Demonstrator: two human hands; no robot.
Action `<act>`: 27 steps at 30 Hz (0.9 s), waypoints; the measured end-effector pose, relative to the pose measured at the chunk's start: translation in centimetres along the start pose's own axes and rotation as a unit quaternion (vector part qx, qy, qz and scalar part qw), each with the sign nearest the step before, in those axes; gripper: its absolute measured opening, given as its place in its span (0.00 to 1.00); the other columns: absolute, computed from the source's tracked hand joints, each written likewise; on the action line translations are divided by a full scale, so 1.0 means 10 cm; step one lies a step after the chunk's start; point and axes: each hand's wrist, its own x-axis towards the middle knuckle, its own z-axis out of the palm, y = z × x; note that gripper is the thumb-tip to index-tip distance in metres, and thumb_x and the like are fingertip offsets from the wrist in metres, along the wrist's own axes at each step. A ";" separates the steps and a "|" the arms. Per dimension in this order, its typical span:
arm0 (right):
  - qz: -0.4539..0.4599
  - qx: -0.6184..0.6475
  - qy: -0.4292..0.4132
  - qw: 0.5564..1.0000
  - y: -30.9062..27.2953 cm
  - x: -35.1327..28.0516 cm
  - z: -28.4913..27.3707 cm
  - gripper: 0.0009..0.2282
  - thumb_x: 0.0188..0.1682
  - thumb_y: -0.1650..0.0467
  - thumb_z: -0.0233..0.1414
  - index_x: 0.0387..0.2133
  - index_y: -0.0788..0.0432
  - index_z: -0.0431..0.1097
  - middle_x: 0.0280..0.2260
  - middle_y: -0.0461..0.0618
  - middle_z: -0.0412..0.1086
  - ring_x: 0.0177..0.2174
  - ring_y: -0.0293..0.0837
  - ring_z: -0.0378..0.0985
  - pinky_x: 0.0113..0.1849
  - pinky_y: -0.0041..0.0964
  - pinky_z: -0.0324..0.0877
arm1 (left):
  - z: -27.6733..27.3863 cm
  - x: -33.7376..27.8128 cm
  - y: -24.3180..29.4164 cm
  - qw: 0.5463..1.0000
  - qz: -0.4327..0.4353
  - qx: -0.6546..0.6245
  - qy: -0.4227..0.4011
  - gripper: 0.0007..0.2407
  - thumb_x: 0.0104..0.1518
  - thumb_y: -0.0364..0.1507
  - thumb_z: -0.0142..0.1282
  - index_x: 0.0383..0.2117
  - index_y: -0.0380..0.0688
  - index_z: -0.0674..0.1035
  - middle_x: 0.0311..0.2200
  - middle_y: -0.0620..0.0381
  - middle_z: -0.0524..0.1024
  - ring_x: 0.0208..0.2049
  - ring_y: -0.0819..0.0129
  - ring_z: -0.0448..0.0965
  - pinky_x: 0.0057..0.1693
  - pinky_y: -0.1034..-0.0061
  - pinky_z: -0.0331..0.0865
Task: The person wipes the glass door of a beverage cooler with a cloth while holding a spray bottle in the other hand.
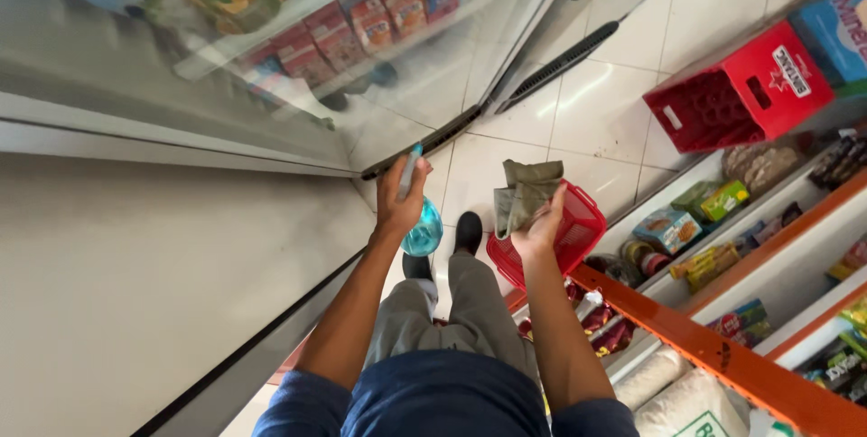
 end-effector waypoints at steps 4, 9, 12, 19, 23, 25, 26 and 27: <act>-0.001 -0.018 -0.051 0.999 0.02 0.05 -0.29 0.25 0.54 0.50 0.48 0.53 0.56 0.69 0.47 0.49 0.72 0.44 0.51 0.73 0.47 0.51 0.68 | 0.05 0.00 -0.07 0.998 -0.005 0.062 -0.013 0.15 0.67 0.38 0.50 0.35 0.36 0.80 0.32 0.51 0.84 0.38 0.64 0.85 0.48 0.70 0.75; -0.022 0.000 -0.113 0.993 0.01 0.27 -0.27 0.19 0.51 0.61 0.50 0.53 0.55 0.66 0.50 0.46 0.72 0.50 0.49 0.73 0.52 0.49 0.69 | 0.16 0.02 -0.15 0.999 0.009 0.033 -0.017 0.13 0.65 0.36 0.53 0.35 0.37 0.79 0.30 0.52 0.83 0.34 0.66 0.85 0.43 0.73 0.76; -0.072 -0.099 -0.039 0.992 0.02 0.40 0.03 0.22 0.43 0.62 0.49 0.52 0.54 0.65 0.49 0.48 0.71 0.50 0.49 0.73 0.51 0.48 0.70 | 0.18 0.01 -0.22 0.998 0.042 0.053 0.013 0.12 0.65 0.35 0.53 0.35 0.37 0.80 0.29 0.53 0.82 0.32 0.67 0.83 0.42 0.72 0.74; -0.381 -0.114 -0.261 0.880 0.60 0.30 1.24 0.24 0.49 0.61 0.49 0.55 0.64 0.60 0.53 0.57 0.60 0.53 0.52 0.62 0.54 0.46 0.62 | 0.02 -0.26 -0.40 0.980 0.161 -0.023 0.114 0.12 0.70 0.29 0.43 0.49 0.35 0.77 0.42 0.53 0.79 0.37 0.75 0.72 0.46 0.76 0.68; -0.495 -0.361 -0.348 0.710 1.27 0.18 1.80 0.27 0.60 0.55 0.39 0.61 0.66 0.49 0.67 0.68 0.32 0.68 0.60 0.36 0.66 0.51 0.39 | -0.09 -0.22 -0.54 0.967 0.175 -0.016 0.187 0.13 0.71 0.30 0.42 0.51 0.32 0.76 0.45 0.51 0.78 0.41 0.71 0.73 0.51 0.75 0.67; -0.561 -0.520 -0.296 0.572 1.45 0.41 1.81 0.23 0.65 0.54 0.34 0.58 0.62 0.56 0.72 0.72 0.16 0.74 0.64 0.18 0.72 0.55 0.25 | -0.13 -0.22 -0.64 0.968 0.146 -0.014 0.204 0.14 0.69 0.31 0.42 0.51 0.32 0.76 0.44 0.51 0.78 0.36 0.73 0.71 0.47 0.76 0.67; -0.562 -0.519 -0.296 0.572 1.50 0.56 1.75 0.23 0.65 0.54 0.34 0.58 0.62 0.56 0.72 0.72 0.16 0.74 0.64 0.18 0.72 0.55 0.25 | -0.14 -0.22 -0.68 0.969 0.135 0.002 0.207 0.15 0.69 0.32 0.43 0.51 0.32 0.77 0.43 0.50 0.79 0.36 0.71 0.71 0.47 0.75 0.67; -0.561 -0.496 -0.250 0.613 1.54 0.75 1.70 0.29 0.66 0.54 0.32 0.63 0.70 0.45 0.71 0.76 0.20 0.73 0.66 0.25 0.71 0.56 0.26 | -0.14 -0.15 -0.72 0.970 0.127 0.016 0.208 0.16 0.68 0.32 0.44 0.51 0.32 0.77 0.43 0.49 0.80 0.35 0.70 0.71 0.47 0.74 0.67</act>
